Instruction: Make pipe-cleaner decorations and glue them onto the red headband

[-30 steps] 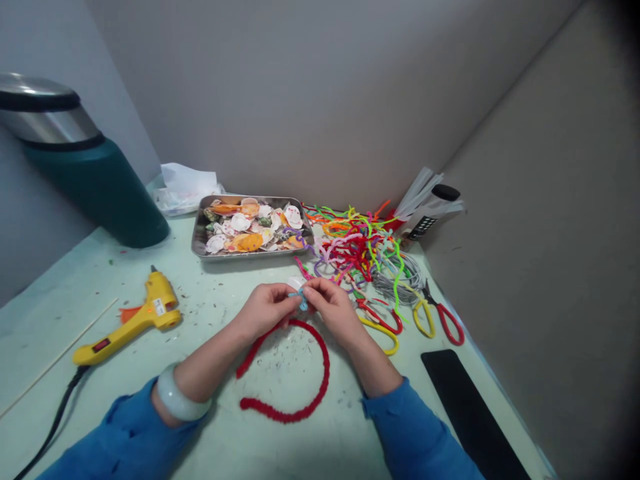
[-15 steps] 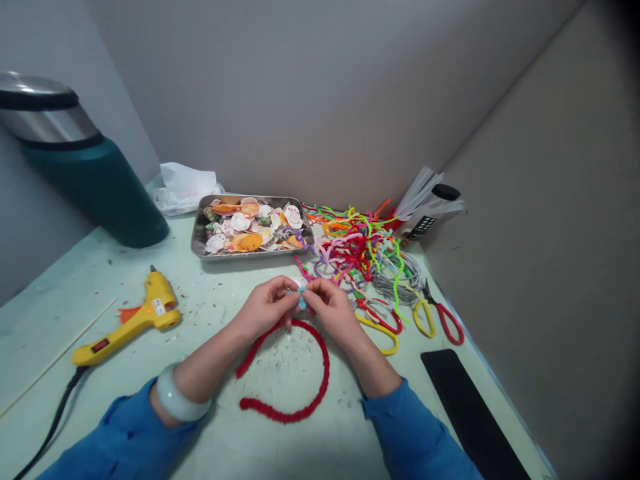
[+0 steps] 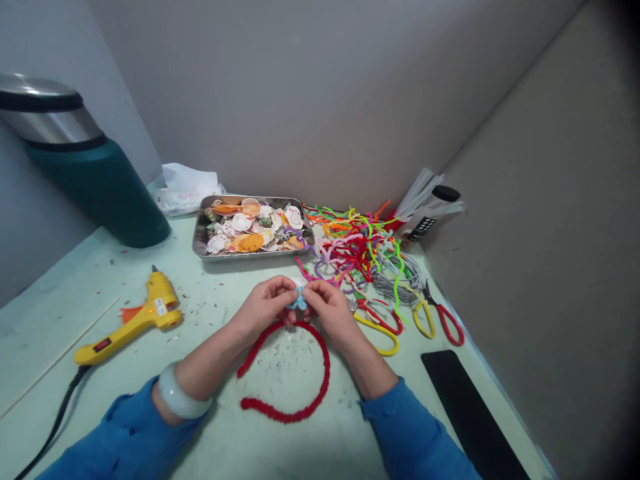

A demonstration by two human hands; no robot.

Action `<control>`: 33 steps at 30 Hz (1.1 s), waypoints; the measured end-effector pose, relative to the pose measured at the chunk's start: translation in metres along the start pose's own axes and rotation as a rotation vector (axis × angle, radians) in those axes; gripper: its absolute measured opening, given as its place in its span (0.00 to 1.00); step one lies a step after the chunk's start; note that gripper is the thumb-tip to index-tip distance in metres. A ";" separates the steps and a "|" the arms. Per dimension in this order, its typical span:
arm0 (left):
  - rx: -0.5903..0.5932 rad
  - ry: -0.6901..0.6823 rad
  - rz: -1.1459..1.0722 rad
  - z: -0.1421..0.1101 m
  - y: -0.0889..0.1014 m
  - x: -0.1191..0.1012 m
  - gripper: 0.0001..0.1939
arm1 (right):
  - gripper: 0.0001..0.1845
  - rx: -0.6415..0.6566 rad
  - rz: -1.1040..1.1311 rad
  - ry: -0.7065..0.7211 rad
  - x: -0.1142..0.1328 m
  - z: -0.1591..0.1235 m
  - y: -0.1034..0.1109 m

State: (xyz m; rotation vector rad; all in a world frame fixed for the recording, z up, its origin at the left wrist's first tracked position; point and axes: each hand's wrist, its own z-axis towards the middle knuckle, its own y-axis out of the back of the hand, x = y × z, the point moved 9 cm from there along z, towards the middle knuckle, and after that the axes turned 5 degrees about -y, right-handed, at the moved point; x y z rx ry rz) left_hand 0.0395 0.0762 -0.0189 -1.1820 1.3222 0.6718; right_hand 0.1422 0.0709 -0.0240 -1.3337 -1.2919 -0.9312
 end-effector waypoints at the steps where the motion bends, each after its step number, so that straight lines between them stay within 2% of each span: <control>1: -0.022 -0.005 -0.013 0.000 0.002 -0.001 0.12 | 0.12 0.000 -0.003 -0.006 0.000 0.000 0.001; 6: -0.093 -0.017 -0.048 0.001 0.010 -0.002 0.12 | 0.11 0.014 -0.139 0.038 0.003 -0.002 0.000; 12: -0.080 -0.030 0.033 0.002 0.007 -0.001 0.15 | 0.08 -0.048 -0.283 0.106 0.004 -0.004 0.002; 16: -0.049 0.012 0.090 0.002 0.005 0.003 0.15 | 0.07 -0.125 -0.312 0.138 0.011 -0.004 0.009; 19: -0.016 0.019 0.069 0.001 0.002 0.003 0.16 | 0.07 -0.136 -0.284 0.131 0.013 -0.003 0.013; 23: -0.049 0.003 0.036 0.002 0.005 0.002 0.15 | 0.08 -0.054 -0.199 0.064 0.009 -0.002 0.012; 28: -0.032 -0.003 -0.025 0.003 0.007 0.003 0.15 | 0.09 -0.066 -0.141 0.074 0.011 -0.003 0.013; 33: -0.041 0.003 -0.077 0.002 0.010 0.003 0.14 | 0.10 -0.025 -0.022 0.052 0.008 -0.003 0.010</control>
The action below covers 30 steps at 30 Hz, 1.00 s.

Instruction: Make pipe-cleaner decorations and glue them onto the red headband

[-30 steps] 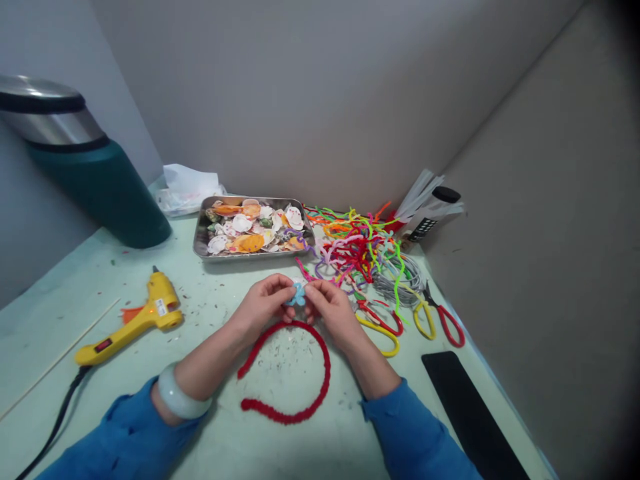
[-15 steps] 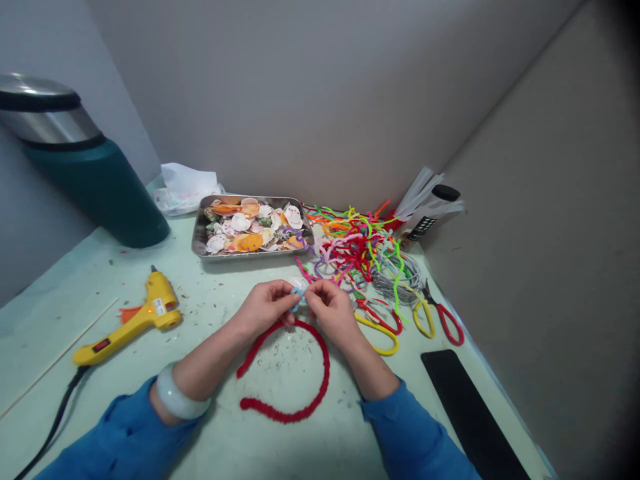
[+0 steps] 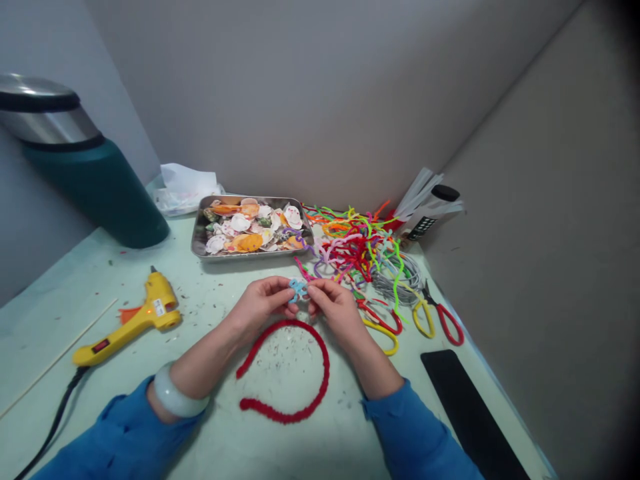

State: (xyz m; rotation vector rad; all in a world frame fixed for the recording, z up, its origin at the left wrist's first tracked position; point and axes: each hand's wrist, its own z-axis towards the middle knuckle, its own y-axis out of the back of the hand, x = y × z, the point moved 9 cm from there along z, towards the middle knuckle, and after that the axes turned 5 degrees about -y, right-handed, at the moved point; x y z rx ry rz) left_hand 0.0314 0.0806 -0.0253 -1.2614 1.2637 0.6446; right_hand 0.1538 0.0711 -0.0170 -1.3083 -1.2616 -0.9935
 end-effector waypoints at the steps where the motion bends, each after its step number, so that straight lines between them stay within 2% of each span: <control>1: -0.006 0.001 -0.004 0.000 0.001 0.000 0.14 | 0.10 0.008 0.022 0.000 0.000 0.000 -0.001; 5: -0.010 0.003 -0.022 0.000 0.001 0.001 0.14 | 0.08 0.061 0.080 -0.020 -0.001 -0.002 -0.007; 8: -0.008 -0.005 -0.015 0.001 0.001 0.001 0.14 | 0.08 0.061 0.037 -0.022 0.000 -0.003 -0.008; 14: -0.063 0.026 0.018 0.000 0.004 0.003 0.15 | 0.06 -0.048 -0.260 0.140 0.014 -0.003 0.000; 20: -0.100 0.029 0.028 0.000 0.006 0.003 0.14 | 0.06 -0.118 -0.559 0.348 0.032 -0.015 -0.006; 30: -0.129 0.003 0.030 0.001 0.005 0.002 0.13 | 0.07 -0.143 -0.747 0.387 0.039 -0.019 -0.012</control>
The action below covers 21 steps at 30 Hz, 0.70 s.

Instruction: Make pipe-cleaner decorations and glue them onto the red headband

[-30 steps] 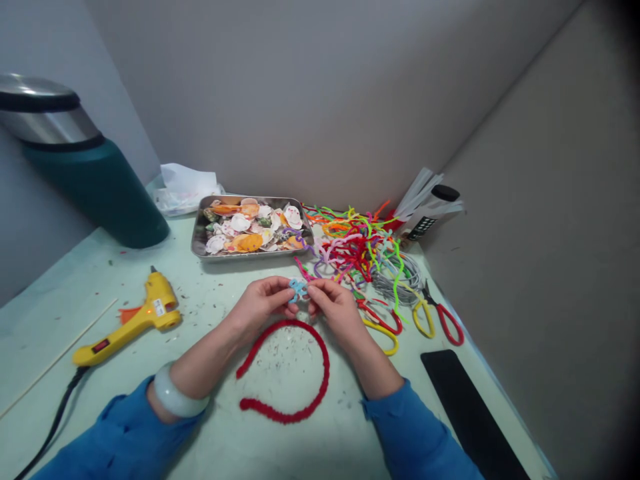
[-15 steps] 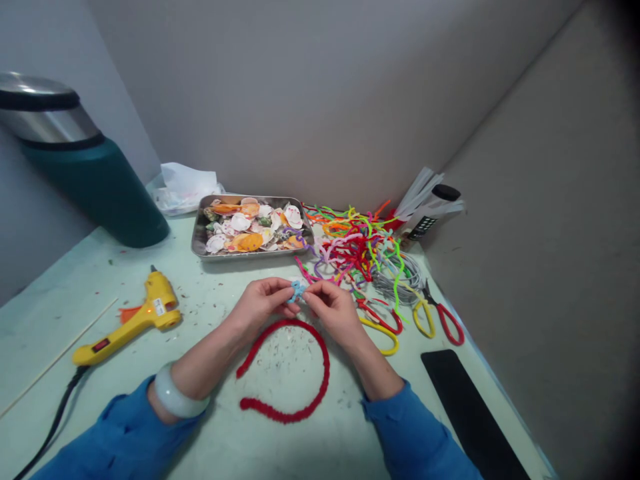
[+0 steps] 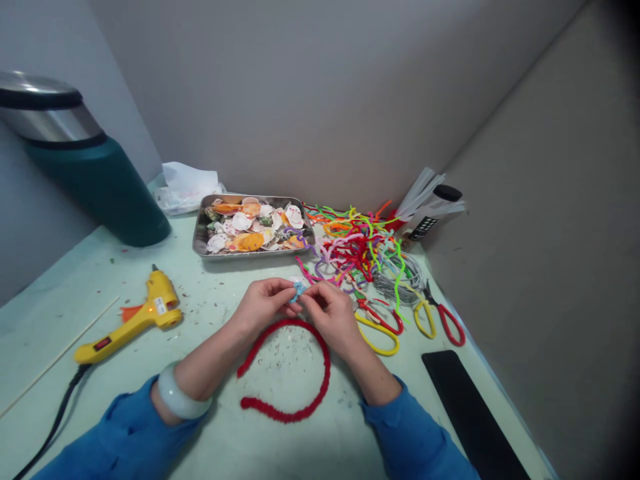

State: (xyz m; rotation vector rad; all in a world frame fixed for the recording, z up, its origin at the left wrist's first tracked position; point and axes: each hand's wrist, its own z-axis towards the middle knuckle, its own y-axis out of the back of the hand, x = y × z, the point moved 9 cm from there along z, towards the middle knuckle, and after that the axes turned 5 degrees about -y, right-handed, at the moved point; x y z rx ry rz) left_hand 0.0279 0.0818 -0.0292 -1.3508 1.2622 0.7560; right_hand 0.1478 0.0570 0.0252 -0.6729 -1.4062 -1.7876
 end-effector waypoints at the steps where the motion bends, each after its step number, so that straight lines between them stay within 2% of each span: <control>1: 0.002 -0.003 -0.005 0.000 0.000 0.000 0.13 | 0.07 0.002 -0.016 0.017 0.002 0.000 0.000; 12: 0.004 0.053 -0.049 0.000 0.002 0.006 0.09 | 0.06 0.018 -0.316 0.205 0.017 -0.007 -0.006; 21: 0.016 0.097 -0.032 -0.001 0.001 0.006 0.09 | 0.08 -0.077 -0.455 0.318 0.029 -0.009 -0.006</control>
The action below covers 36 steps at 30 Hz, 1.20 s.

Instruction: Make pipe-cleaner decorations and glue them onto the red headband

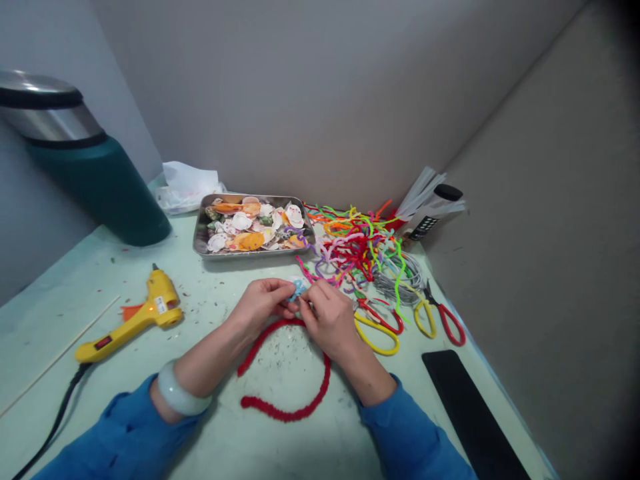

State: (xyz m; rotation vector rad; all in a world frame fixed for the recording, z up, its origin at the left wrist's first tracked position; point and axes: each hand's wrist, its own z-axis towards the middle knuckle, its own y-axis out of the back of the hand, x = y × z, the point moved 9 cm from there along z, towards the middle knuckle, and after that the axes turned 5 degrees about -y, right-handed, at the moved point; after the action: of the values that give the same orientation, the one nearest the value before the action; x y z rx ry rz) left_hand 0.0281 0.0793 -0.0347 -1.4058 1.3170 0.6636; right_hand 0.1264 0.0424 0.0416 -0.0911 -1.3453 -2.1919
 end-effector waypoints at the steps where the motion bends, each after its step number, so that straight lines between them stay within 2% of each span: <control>1: 0.005 0.005 -0.005 0.000 0.000 0.001 0.10 | 0.09 -0.010 -0.012 0.012 0.001 0.000 0.000; 8: 0.018 0.054 -0.053 -0.005 -0.006 -0.004 0.10 | 0.12 -0.026 -0.121 0.072 0.007 -0.003 -0.003; 12: 0.042 0.062 -0.058 -0.006 -0.009 -0.004 0.11 | 0.13 -0.024 -0.111 0.051 0.005 -0.003 -0.004; 16: 0.051 0.044 -0.033 -0.003 -0.005 0.003 0.10 | 0.12 -0.027 -0.069 0.010 0.001 -0.003 -0.005; 18: 0.052 0.033 -0.018 -0.001 -0.003 0.006 0.11 | 0.11 -0.023 0.007 -0.033 -0.003 -0.003 -0.004; 21: 0.039 0.024 -0.035 0.000 -0.001 0.006 0.10 | 0.10 -0.019 0.234 -0.130 -0.012 -0.002 -0.002; 24: 0.018 0.036 -0.067 0.000 -0.001 0.006 0.08 | 0.11 -0.042 0.478 -0.313 -0.031 -0.003 -0.002; 27: -0.006 0.048 -0.089 0.000 0.001 0.005 0.07 | 0.12 -0.014 0.626 -0.477 -0.047 -0.006 -0.012; 36: -0.001 -0.015 -0.125 -0.002 -0.002 -0.002 0.09 | 0.14 0.163 0.897 -0.656 -0.052 -0.011 -0.038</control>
State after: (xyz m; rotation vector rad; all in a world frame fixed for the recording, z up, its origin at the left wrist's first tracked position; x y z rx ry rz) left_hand 0.0289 0.0782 -0.0320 -1.4686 1.2061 0.5904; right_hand 0.1534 0.0681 -0.0116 -1.1839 -1.3984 -1.3050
